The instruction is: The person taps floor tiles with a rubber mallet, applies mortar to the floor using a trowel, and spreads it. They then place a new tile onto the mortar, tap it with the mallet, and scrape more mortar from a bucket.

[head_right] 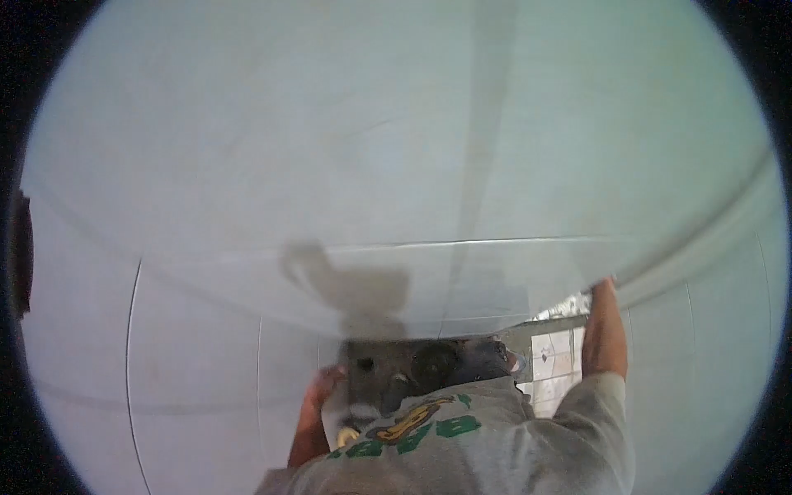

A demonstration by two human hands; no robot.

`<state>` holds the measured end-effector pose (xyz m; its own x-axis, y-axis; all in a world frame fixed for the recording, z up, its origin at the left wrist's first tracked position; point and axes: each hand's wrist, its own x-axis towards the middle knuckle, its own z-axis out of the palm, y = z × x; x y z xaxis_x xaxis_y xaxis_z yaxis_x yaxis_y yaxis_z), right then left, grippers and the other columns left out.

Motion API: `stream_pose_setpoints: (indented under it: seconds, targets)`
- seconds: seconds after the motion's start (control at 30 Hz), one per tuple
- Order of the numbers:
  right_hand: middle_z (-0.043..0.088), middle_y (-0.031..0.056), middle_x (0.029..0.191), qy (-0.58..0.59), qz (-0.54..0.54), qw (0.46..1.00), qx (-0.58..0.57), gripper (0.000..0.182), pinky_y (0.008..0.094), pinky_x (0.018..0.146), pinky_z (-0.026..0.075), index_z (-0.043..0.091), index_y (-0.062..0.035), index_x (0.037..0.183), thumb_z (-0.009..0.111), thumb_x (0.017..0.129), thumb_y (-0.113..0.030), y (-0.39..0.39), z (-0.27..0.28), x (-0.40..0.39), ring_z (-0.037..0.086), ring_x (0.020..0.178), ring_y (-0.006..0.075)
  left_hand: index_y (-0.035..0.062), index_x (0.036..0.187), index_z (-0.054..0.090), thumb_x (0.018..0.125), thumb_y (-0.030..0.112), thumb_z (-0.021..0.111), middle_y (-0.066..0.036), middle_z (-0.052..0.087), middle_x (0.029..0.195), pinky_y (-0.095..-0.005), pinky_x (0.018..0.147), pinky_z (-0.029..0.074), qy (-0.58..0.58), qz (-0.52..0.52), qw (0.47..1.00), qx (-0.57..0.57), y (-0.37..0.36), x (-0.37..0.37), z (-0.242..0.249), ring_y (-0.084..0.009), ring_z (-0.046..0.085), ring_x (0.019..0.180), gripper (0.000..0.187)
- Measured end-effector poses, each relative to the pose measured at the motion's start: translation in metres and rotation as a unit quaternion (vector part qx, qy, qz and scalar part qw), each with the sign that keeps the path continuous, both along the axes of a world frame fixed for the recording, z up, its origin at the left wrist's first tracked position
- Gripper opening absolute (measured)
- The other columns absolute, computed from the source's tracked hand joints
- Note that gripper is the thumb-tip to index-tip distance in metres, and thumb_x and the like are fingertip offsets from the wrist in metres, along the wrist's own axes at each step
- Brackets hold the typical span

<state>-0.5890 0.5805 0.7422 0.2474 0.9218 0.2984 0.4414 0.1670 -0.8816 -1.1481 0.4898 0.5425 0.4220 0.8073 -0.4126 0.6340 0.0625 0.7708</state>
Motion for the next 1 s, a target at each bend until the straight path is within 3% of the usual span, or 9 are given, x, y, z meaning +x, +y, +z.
stream_pose_setpoints:
  seconds: [0.07,0.2,0.3,0.5,0.6,0.73,0.8,0.87,1.0]
  targets:
    - [0.064,0.0156,0.103,-0.011,-0.068,0.997,0.039,0.042,0.0416,0.079,0.05,0.055,0.0011,0.112,0.057,0.09,-0.034,-0.025,0.024,0.044,0.062,0.095,0.0309,0.0076,0.116,0.064,0.095,0.034,0.051,-0.017,0.063,0.119,-0.0403,0.094,0.046,0.095,-0.231,0.96,0.124,0.022,0.04,0.044,-0.0334,0.06,0.109,0.037]
    - [0.064,0.016,0.103,-0.05,-0.15,0.983,0.097,0.043,0.0421,0.08,0.05,0.055,0.0013,0.112,0.057,0.089,-0.035,-0.07,0.073,0.131,0.062,0.096,0.0316,0.0065,0.118,0.064,0.091,0.042,0.059,-0.017,0.063,0.121,-0.0378,0.098,0.042,-0.013,-0.194,0.972,-0.132,0.036,0.154,0.076,-0.0316,0.058,0.111,0.045]
    - [0.064,0.0163,0.104,-0.039,-0.203,0.973,0.098,0.043,0.0424,0.081,0.05,0.055,0.0015,0.113,0.057,0.089,-0.035,-0.108,0.071,0.149,0.062,0.096,0.0322,0.0024,0.126,0.057,0.092,0.043,0.055,-0.017,0.061,0.124,-0.0368,0.1,0.04,0.035,-0.331,0.941,-0.055,0.023,0.251,0.19,-0.0276,0.056,0.116,0.053]
    - [0.062,0.0198,0.111,-0.069,-0.296,0.953,0.001,0.051,0.0432,0.09,0.045,0.054,0.0025,0.116,0.058,0.088,-0.04,-0.137,0.019,0.166,0.057,0.106,0.0362,0.002,0.133,0.051,0.092,0.043,0.056,-0.017,0.055,0.132,-0.0358,0.106,0.035,-0.032,-0.422,0.901,-0.091,0.049,0.341,0.207,-0.0257,0.05,0.124,0.058]
    - [0.059,0.0247,0.117,0.001,-0.542,0.831,-0.128,0.062,0.0421,0.097,0.042,0.056,0.0029,0.117,0.057,0.086,-0.051,-0.171,0.019,0.154,0.054,0.113,0.0378,0.0039,0.132,0.053,0.093,0.037,0.06,-0.011,0.059,0.127,-0.0343,0.101,0.039,-0.014,-0.455,0.883,-0.114,0.057,0.335,0.201,-0.0207,0.053,0.118,0.052]
    - [0.062,0.0241,0.112,0.112,-0.615,0.775,-0.089,0.06,0.0425,0.094,0.044,0.059,0.003,0.109,0.057,0.086,-0.052,-0.304,-0.036,0.053,0.057,0.109,0.0363,0.001,0.131,0.053,0.092,0.036,0.06,-0.01,0.061,0.125,-0.0325,0.099,0.04,-0.016,-0.521,0.851,-0.069,0.069,0.319,0.217,-0.0201,0.055,0.115,0.053]
    - [0.067,0.0199,0.097,0.091,-0.631,0.744,-0.201,0.057,0.0419,0.082,0.05,0.061,0.002,0.105,0.058,0.086,-0.051,-0.394,-0.072,0.001,0.065,0.091,0.0307,-0.0005,0.131,0.053,0.091,0.035,0.061,-0.01,0.061,0.124,-0.0321,0.099,0.04,-0.056,-0.461,0.871,-0.159,0.063,0.325,0.216,-0.0197,0.056,0.114,0.054]
    - [0.068,0.0151,0.083,0.226,-0.694,0.642,-0.233,0.053,0.0381,0.07,0.053,0.062,0.0008,0.103,0.058,0.086,-0.049,-0.474,-0.065,-0.062,0.067,0.075,0.0232,-0.001,0.13,0.053,0.091,0.033,0.061,-0.011,0.061,0.124,-0.0322,0.099,0.041,-0.058,-0.481,0.863,-0.144,0.064,0.33,0.22,-0.0196,0.057,0.114,0.052]
    - [0.064,0.0072,0.092,0.249,-0.817,0.483,-0.193,0.045,0.0275,0.06,0.048,0.06,-0.003,0.11,0.059,0.088,-0.043,-0.634,-0.08,-0.172,0.059,0.071,0.0142,0.0003,0.133,0.051,0.092,0.033,0.059,-0.01,0.06,0.127,-0.035,0.099,0.041,-0.021,-0.557,0.811,-0.176,0.074,0.323,0.218,-0.0211,0.056,0.115,0.052]
